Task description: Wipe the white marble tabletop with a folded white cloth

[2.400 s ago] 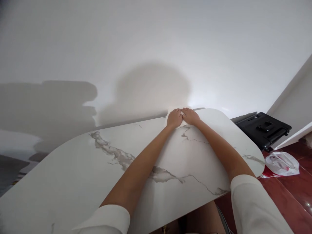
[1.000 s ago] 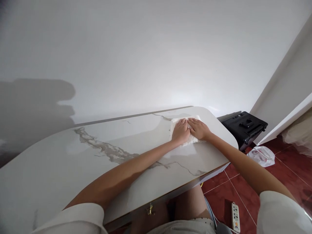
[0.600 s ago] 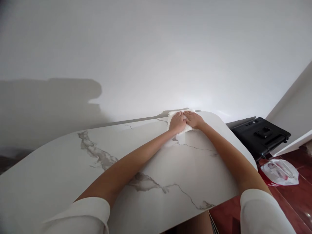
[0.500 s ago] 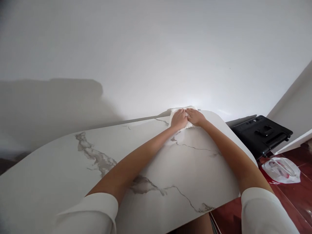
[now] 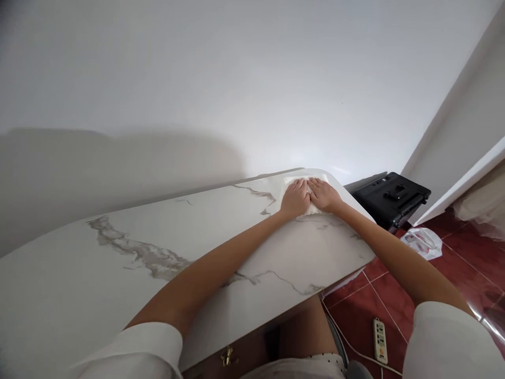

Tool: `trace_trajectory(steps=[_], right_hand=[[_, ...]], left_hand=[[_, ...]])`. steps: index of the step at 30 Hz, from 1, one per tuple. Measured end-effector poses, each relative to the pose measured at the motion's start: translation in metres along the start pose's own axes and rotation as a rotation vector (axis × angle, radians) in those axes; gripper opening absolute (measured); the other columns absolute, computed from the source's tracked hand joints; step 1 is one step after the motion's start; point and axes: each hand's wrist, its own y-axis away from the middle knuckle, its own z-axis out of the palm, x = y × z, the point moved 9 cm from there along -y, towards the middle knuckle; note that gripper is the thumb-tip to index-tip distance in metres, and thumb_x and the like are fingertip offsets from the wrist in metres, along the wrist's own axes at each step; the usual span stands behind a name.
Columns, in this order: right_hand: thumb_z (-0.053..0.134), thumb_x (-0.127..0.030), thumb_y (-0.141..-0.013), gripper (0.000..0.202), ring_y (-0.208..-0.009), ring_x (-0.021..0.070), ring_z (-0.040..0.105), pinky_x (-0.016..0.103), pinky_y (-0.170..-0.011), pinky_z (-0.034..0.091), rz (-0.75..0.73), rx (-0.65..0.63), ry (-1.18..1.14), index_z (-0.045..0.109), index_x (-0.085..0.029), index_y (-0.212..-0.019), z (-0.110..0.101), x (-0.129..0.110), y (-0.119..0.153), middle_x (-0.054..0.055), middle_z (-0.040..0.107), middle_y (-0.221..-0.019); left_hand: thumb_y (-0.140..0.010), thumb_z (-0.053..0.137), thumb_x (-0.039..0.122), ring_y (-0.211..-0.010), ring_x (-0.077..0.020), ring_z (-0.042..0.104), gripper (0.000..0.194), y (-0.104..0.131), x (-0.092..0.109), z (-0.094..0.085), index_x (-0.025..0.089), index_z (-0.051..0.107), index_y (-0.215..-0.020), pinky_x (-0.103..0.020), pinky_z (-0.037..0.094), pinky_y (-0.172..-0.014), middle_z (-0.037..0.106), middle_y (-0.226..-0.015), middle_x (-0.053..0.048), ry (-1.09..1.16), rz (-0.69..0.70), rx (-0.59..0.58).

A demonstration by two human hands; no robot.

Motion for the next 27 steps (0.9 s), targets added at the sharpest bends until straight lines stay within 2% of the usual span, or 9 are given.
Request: trace_trajectory(steps=[8, 11, 13, 16, 20, 23, 27], right_hand=[[0.026, -0.029, -0.092, 0.054, -0.135, 0.0237, 0.029, 0.041, -0.110, 0.026, 0.021, 0.029, 0.037, 0.035, -0.005, -0.140, -0.029, -0.049, 0.101, 0.014, 0.035, -0.145], [0.027, -0.030, -0.092, 0.053, -0.134, 0.0243, 0.030, 0.043, -0.109, 0.028, 0.032, 0.061, 0.038, 0.036, -0.008, -0.140, -0.038, -0.048, 0.137, 0.013, 0.037, -0.144], [0.028, -0.030, -0.092, 0.053, -0.134, 0.0243, 0.031, 0.044, -0.109, 0.029, 0.030, 0.077, 0.037, 0.037, -0.011, -0.140, -0.042, -0.040, 0.153, 0.012, 0.039, -0.143], [0.029, -0.030, -0.092, 0.053, -0.134, 0.0243, 0.031, 0.046, -0.109, 0.030, 0.040, 0.079, 0.047, 0.036, -0.012, -0.141, -0.045, -0.017, 0.163, 0.011, 0.038, -0.144], [0.028, -0.028, -0.091, 0.053, -0.133, 0.0245, 0.033, 0.045, -0.109, 0.030, 0.086, 0.054, 0.076, 0.037, -0.011, -0.140, -0.043, 0.021, 0.153, 0.012, 0.038, -0.143], [0.029, -0.026, -0.089, 0.054, -0.132, 0.0238, 0.034, 0.045, -0.109, 0.030, 0.097, 0.044, 0.088, 0.035, -0.013, -0.141, -0.040, 0.044, 0.131, 0.009, 0.039, -0.143], [0.028, -0.027, -0.090, 0.053, -0.132, 0.0229, 0.034, 0.045, -0.109, 0.031, 0.117, 0.043, 0.066, 0.034, -0.019, -0.142, -0.033, 0.068, 0.090, 0.005, 0.040, -0.143]], left_hand=[[-0.089, 0.028, 0.021, -0.137, -0.0238, 0.025, 0.052, 0.087, 0.053, -0.017, 0.002, 0.034, -0.137, -0.038, 0.020, -0.113, 0.034, -0.146, -0.014, 0.043, 0.021, -0.069], [-0.088, 0.029, 0.021, -0.138, -0.0245, 0.023, 0.053, 0.107, 0.079, -0.017, 0.001, 0.033, -0.138, -0.038, 0.019, -0.113, 0.032, -0.147, -0.015, 0.074, 0.067, -0.103], [-0.088, 0.029, 0.021, -0.138, -0.0249, 0.022, 0.054, 0.110, 0.095, -0.014, 0.001, 0.033, -0.138, -0.038, 0.019, -0.113, 0.031, -0.147, -0.015, 0.098, 0.104, -0.112], [-0.088, 0.030, 0.021, -0.138, -0.0251, 0.023, 0.054, 0.099, 0.115, -0.005, 0.001, 0.033, -0.137, -0.038, 0.019, -0.113, 0.031, -0.147, -0.016, 0.126, 0.142, -0.113], [-0.089, 0.030, 0.023, -0.136, -0.0251, 0.026, 0.053, 0.068, 0.127, 0.009, 0.001, 0.035, -0.136, -0.038, 0.020, -0.113, 0.035, -0.145, -0.016, 0.139, 0.169, -0.092], [-0.089, 0.031, 0.023, -0.134, -0.0257, 0.029, 0.052, 0.039, 0.125, 0.015, -0.001, 0.037, -0.135, -0.037, 0.020, -0.112, 0.038, -0.143, -0.016, 0.136, 0.185, -0.051], [-0.089, 0.033, 0.023, -0.130, -0.0254, 0.035, 0.049, 0.001, 0.106, 0.020, -0.001, 0.041, -0.132, -0.037, 0.023, -0.110, 0.045, -0.137, -0.017, 0.124, 0.185, 0.019]])
